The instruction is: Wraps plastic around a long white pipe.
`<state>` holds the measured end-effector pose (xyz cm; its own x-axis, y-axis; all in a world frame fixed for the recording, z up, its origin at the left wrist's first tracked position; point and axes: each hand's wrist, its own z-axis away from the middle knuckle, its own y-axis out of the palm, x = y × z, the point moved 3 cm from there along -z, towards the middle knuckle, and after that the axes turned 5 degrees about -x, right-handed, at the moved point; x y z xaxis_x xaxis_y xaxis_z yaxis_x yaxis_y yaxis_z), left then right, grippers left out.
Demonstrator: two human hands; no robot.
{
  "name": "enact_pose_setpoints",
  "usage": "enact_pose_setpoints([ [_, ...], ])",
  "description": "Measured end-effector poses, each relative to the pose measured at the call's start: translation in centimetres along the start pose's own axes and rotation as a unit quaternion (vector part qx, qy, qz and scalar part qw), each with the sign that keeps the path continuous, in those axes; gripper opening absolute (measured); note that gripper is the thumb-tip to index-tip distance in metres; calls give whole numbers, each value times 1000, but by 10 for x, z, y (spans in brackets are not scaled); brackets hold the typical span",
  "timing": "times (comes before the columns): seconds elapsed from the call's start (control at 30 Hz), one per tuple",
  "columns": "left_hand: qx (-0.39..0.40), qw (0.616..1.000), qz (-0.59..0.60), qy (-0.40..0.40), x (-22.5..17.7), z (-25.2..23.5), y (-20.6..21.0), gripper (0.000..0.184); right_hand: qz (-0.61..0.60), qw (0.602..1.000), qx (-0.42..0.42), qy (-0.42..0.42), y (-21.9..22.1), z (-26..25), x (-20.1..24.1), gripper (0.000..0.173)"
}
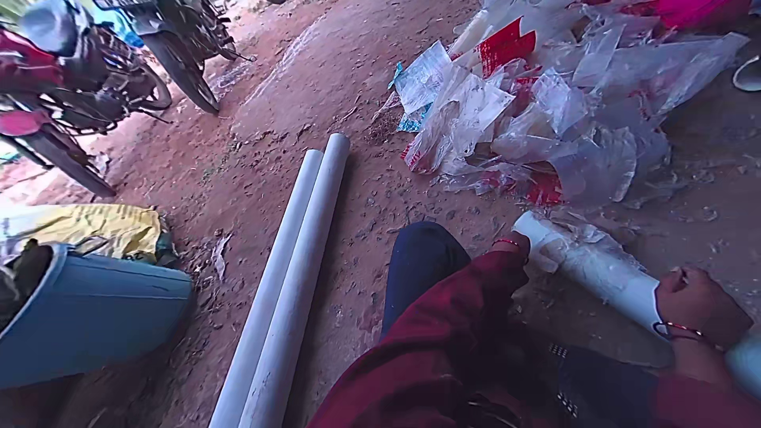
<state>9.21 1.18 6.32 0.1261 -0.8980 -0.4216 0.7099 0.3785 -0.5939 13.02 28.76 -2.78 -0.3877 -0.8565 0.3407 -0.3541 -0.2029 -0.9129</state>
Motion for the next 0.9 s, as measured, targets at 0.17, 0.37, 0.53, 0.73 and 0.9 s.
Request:
enact_pose_setpoints([
  [0.17, -42, 999, -23, 1, 28, -65, 10, 34, 43, 999, 0, 2, -11, 0, 12, 38],
  [0.37, -213, 973, -32, 81, 14, -73, 10, 58, 48, 999, 1, -5, -13, 1, 15, 38],
  [0.53, -118, 989, -74, 43, 7, -86, 27, 52, 50, 999, 5, -6, -15, 2, 16, 38],
  [0.73, -86, 987, -130, 41, -5, -65, 33, 37, 51, 999, 9, 0, -15, 2, 16, 39],
  [0.9, 0, 970, -233, 64, 1, -52, 52, 44, 50, 999, 12, 14, -20, -2, 18, 40],
])
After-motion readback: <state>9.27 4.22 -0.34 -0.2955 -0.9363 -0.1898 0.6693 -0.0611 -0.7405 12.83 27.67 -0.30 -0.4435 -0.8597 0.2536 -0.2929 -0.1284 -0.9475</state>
